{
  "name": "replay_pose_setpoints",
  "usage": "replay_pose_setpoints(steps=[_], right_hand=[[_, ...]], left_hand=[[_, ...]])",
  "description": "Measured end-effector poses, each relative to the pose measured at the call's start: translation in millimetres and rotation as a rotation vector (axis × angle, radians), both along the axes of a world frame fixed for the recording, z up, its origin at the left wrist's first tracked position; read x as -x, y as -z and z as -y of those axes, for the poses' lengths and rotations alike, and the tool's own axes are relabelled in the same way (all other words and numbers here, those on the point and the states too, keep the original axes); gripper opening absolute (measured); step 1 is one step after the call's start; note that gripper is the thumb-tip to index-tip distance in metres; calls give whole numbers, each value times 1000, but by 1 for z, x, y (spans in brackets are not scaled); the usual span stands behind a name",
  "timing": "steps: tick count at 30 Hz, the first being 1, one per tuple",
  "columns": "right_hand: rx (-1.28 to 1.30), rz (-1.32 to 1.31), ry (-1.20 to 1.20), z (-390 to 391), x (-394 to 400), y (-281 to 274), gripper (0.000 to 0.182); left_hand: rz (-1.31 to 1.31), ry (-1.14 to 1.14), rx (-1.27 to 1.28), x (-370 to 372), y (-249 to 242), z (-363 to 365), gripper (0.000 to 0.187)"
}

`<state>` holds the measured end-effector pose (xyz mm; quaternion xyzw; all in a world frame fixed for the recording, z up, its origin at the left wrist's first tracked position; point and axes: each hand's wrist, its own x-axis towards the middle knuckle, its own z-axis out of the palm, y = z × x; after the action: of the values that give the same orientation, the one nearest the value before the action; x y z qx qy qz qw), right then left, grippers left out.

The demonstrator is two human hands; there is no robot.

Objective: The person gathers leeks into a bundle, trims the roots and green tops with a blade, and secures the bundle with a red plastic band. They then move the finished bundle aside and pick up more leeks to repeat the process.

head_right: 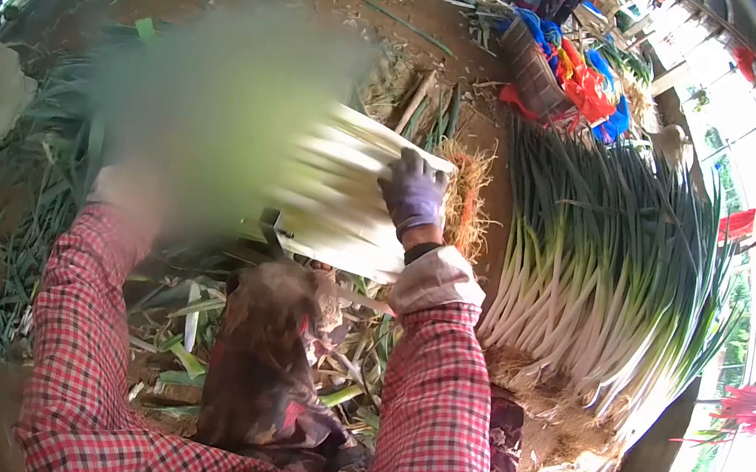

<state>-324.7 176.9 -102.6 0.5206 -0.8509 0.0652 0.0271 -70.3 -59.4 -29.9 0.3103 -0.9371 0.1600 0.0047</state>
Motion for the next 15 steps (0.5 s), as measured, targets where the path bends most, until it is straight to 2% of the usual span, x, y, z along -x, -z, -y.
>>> replay_pose_setpoints(steps=[2,6,7,10,11,12,14,15], right_hand=[[21,72,57,-2,-2,10,43],[-15,176,3,-6,0,-12,52],[-17,132,-28,-1,-3,-22,63],[231,137,-73,32,-6,-30,71],[194,168,30,49,-7,-24,73],[238,127,66,63,-2,-2,68],[70,137,110,74,-5,11,63],[75,144,112,71,-7,11,60]], left_hand=[[5,89,37,5,19,1,28],[84,69,56,17,20,9,29],[35,136,130,17,24,13,29],[109,203,94,33,25,20,28],[155,214,99,37,24,19,29],[199,220,107,40,21,19,30],[276,236,161,41,14,18,34],[314,260,199,40,11,14,37]])
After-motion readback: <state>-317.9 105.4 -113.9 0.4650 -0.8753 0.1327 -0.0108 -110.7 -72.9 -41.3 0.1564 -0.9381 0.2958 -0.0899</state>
